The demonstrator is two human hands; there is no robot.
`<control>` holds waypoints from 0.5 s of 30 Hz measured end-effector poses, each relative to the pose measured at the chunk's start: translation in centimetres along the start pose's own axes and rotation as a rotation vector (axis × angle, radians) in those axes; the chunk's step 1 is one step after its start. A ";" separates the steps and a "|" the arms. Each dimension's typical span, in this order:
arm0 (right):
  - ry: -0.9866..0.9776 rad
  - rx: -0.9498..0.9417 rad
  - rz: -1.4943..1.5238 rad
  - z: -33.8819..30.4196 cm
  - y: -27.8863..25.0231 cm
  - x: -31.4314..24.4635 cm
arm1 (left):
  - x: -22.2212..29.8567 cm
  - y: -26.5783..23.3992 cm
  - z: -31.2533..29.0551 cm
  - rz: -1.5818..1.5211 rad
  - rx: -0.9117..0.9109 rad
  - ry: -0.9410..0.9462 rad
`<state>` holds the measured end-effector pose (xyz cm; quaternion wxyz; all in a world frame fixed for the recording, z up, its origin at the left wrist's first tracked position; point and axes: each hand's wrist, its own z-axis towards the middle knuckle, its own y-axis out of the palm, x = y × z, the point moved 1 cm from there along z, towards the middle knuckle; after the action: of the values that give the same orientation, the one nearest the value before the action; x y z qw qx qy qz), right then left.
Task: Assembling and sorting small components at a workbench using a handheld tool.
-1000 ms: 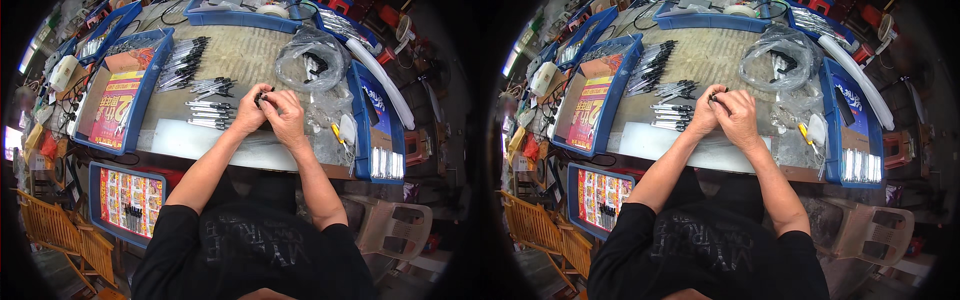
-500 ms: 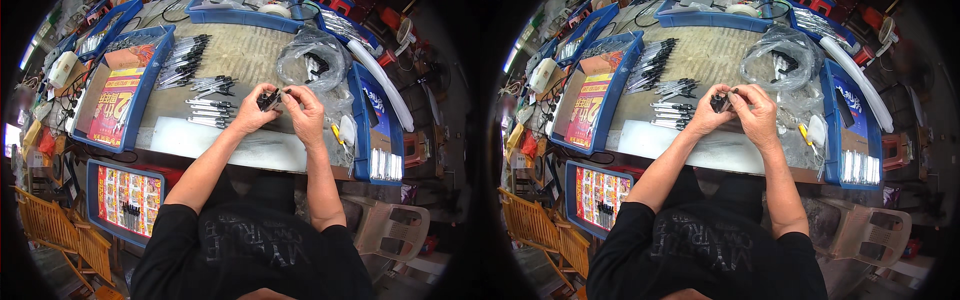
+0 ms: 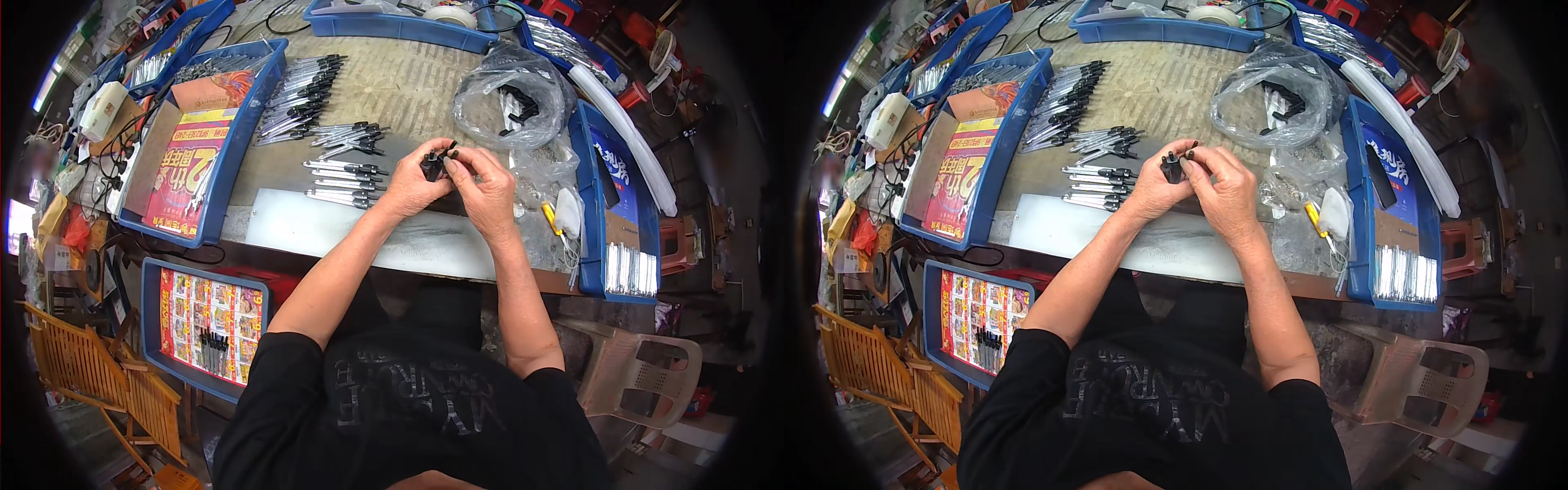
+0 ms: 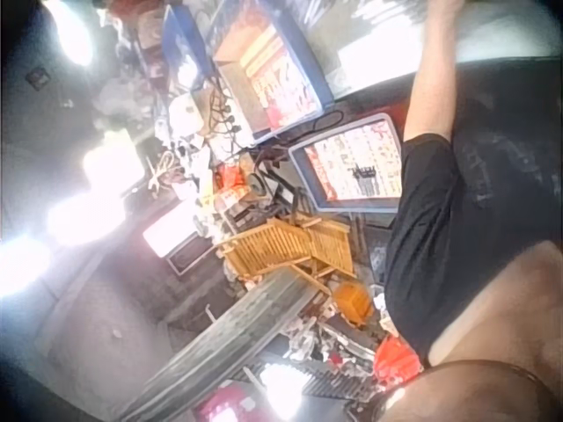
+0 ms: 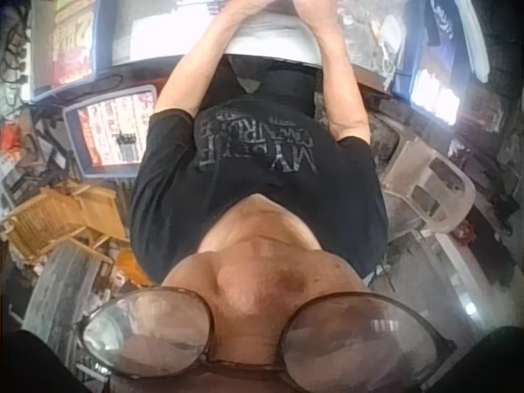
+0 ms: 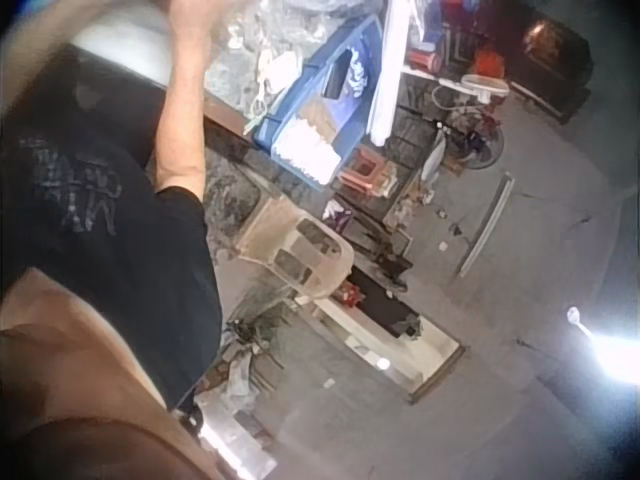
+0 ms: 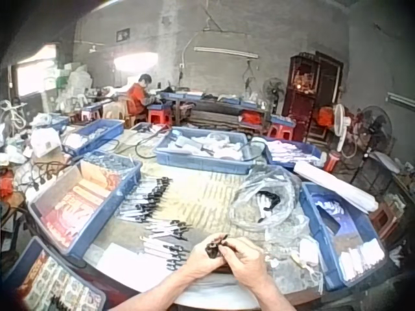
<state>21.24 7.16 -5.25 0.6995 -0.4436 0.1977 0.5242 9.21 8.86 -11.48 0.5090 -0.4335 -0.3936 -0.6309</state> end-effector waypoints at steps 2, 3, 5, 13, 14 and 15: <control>-0.078 0.034 -0.054 -0.3 0.4 0.4 | 0.0 0.0 -0.1 0.006 0.009 -0.009; -0.079 0.033 -0.053 -0.5 0.5 0.6 | 0.1 -0.1 -0.1 0.011 0.017 -0.017; -0.066 0.021 -0.068 -0.8 0.7 0.8 | -0.5 0.0 0.0 -0.042 0.033 -0.059; 0.087 0.104 0.138 -2.0 0.7 2.1 | 0.0 -0.1 0.0 0.112 0.006 -0.055; 0.148 0.135 0.229 -2.5 0.8 2.6 | -0.9 -0.2 0.0 0.016 0.013 -0.083; 0.147 0.126 0.235 -3.0 0.8 2.9 | -1.4 -0.3 -0.1 -0.081 0.023 -0.111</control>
<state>22.22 6.34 -9.35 0.6434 -0.4096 0.3314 0.5554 9.06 9.28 -12.86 0.4655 -0.4459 -0.4454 -0.6214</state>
